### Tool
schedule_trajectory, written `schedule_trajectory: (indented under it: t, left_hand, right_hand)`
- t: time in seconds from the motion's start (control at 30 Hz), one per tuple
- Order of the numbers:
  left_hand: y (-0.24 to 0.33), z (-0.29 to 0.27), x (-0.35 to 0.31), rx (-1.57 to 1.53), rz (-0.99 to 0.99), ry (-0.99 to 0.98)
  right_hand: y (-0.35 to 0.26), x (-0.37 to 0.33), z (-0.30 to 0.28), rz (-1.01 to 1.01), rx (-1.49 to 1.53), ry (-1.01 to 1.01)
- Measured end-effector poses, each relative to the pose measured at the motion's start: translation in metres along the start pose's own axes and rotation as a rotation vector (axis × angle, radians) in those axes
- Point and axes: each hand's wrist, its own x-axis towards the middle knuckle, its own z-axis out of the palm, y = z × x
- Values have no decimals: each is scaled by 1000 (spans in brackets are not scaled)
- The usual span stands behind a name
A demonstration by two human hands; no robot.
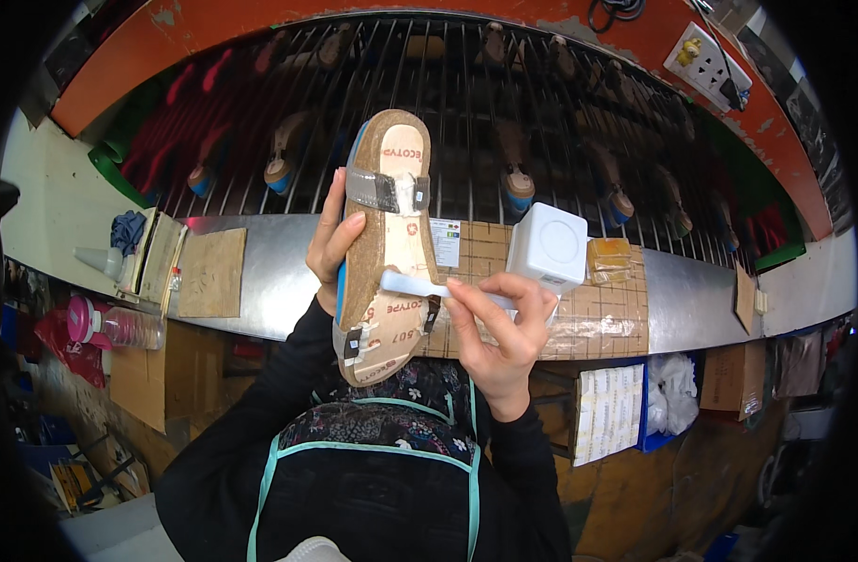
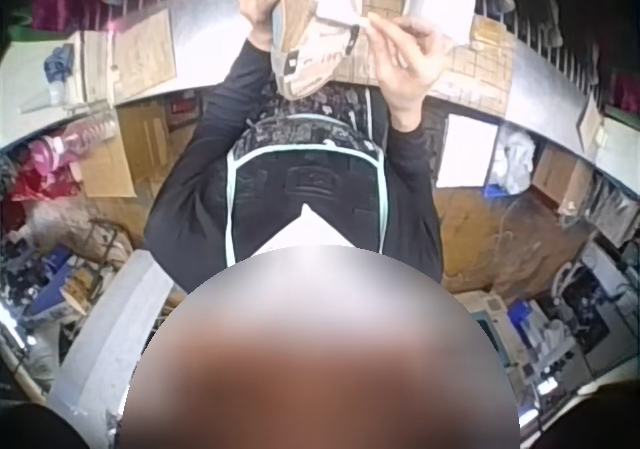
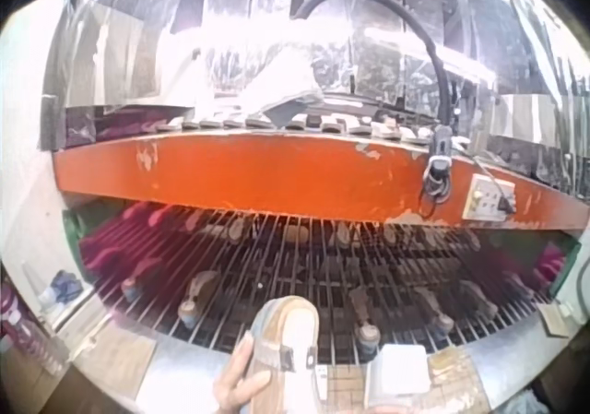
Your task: The person holds a blue and beige sandal and repeatedly applies a white substance from a small container onto the sole using a brush. The person rotates the sandal to cover different areas of the sole and periodically dips the brush back into the container to reload the substance.
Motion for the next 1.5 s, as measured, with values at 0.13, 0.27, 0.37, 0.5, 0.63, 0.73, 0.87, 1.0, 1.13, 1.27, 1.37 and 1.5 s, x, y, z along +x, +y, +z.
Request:
schedule_trajectory:
  t: [0.13,0.27,0.37,0.5,0.63,0.73,0.87,1.0,1.13,1.27,1.37,1.5]
  left_hand:
    - [1,2,1,13,-17,-3]
    - [2,3,3,15,-39,2]
    - [2,3,3,47,-72,-17]
    - [1,3,4,74,-94,-30]
    - [1,4,2,80,-117,-36]
    - [1,5,1,87,-126,-42]
    - [1,6,1,87,-125,-34]
    - [1,5,4,117,-117,-44]
    - [5,4,1,88,-199,-64]
    - [9,1,-8,255,-207,-100]
    - [9,-2,-15,192,-274,-131]
    - [11,-5,-24,212,-340,-158]
  right_hand:
    - [0,-6,0,-65,-38,5]
    - [-2,-11,-1,-104,-66,7]
    - [-4,-14,0,-138,-91,8]
    - [-6,-12,-2,-217,-135,7]
    - [-6,-6,-10,-291,-179,-7]
    - [-2,-1,-8,-258,-144,0]
    - [-2,0,-4,-125,-122,26]
    - [-3,0,-7,-201,-119,-35]
    - [7,4,1,64,39,27]
    - [13,-2,13,318,136,-14]
    - [4,-19,5,428,340,-82]
    - [-4,-31,-1,455,401,-129]
